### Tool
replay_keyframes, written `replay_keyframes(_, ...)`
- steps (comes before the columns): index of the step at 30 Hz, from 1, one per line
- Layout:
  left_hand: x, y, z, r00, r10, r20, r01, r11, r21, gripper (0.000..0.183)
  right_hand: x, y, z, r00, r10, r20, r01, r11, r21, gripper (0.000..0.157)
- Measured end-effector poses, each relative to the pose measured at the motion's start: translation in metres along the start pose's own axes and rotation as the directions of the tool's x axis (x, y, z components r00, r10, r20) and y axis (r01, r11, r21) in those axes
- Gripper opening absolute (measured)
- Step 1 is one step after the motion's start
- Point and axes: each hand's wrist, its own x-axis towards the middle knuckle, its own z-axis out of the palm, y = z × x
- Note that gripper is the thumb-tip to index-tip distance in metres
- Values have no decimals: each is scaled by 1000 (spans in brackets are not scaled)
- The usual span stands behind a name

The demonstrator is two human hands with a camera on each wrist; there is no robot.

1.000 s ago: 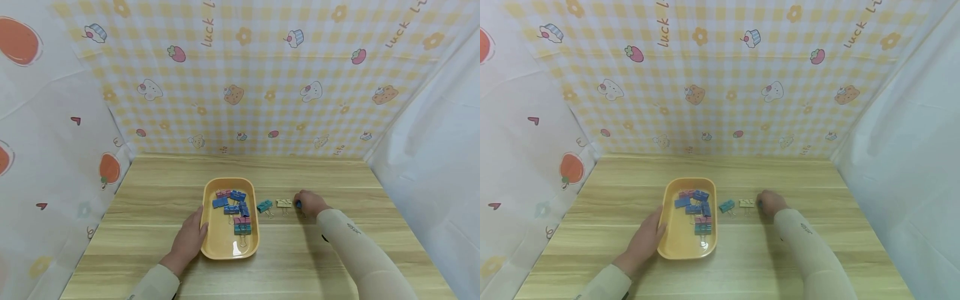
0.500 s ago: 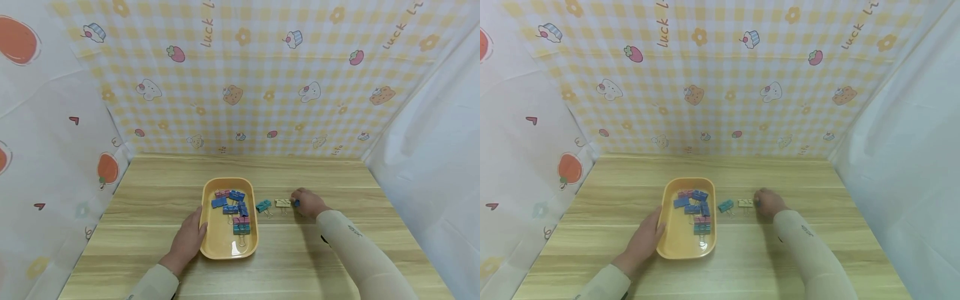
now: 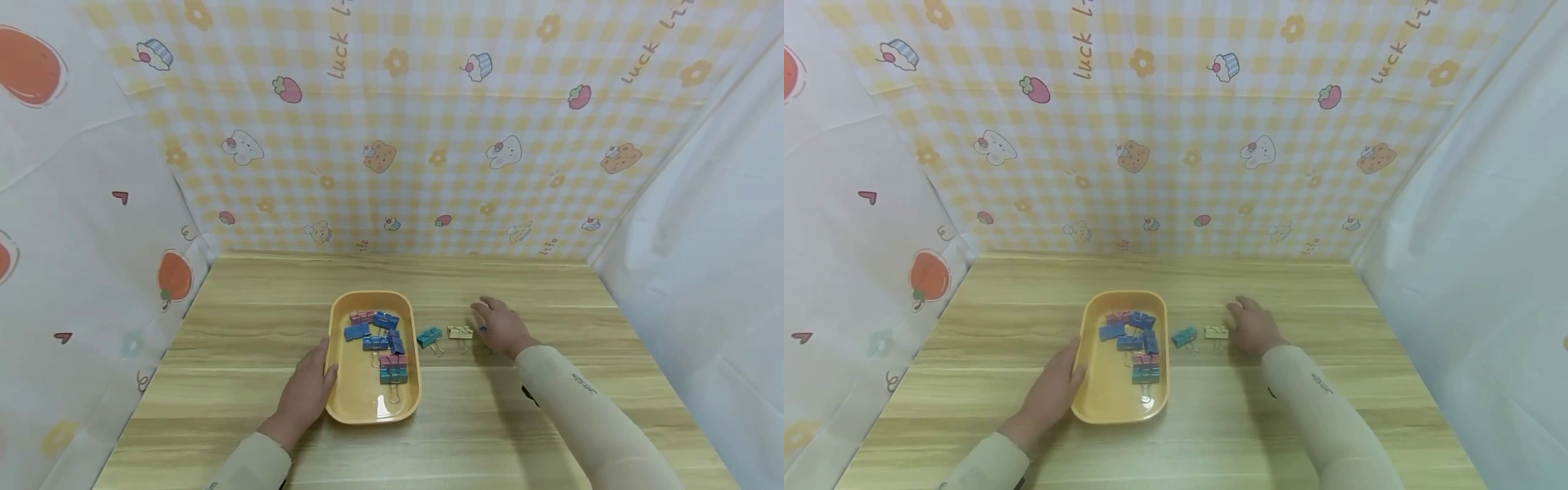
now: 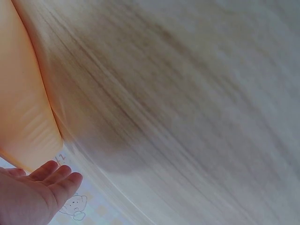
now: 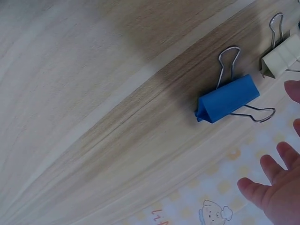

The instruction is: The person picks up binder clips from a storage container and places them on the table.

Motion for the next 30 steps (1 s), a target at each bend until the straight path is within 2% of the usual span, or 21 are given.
replay_keyframes(13,1,-2,2,1000,-4,0,4,1000,8,61,2,-17,-12,996,-27,-90,30,999,33,66)
replay_keyframes(19,0,-3,2,1000,0,-1,0,1000,4,60,5,-29,-17,990,-75,-118,73,997,-22,66)
replay_keyframes(30,-1,-1,0,1000,-5,4,5,1000,1,60,6,-56,-25,973,-176,-151,170,984,-55,67)
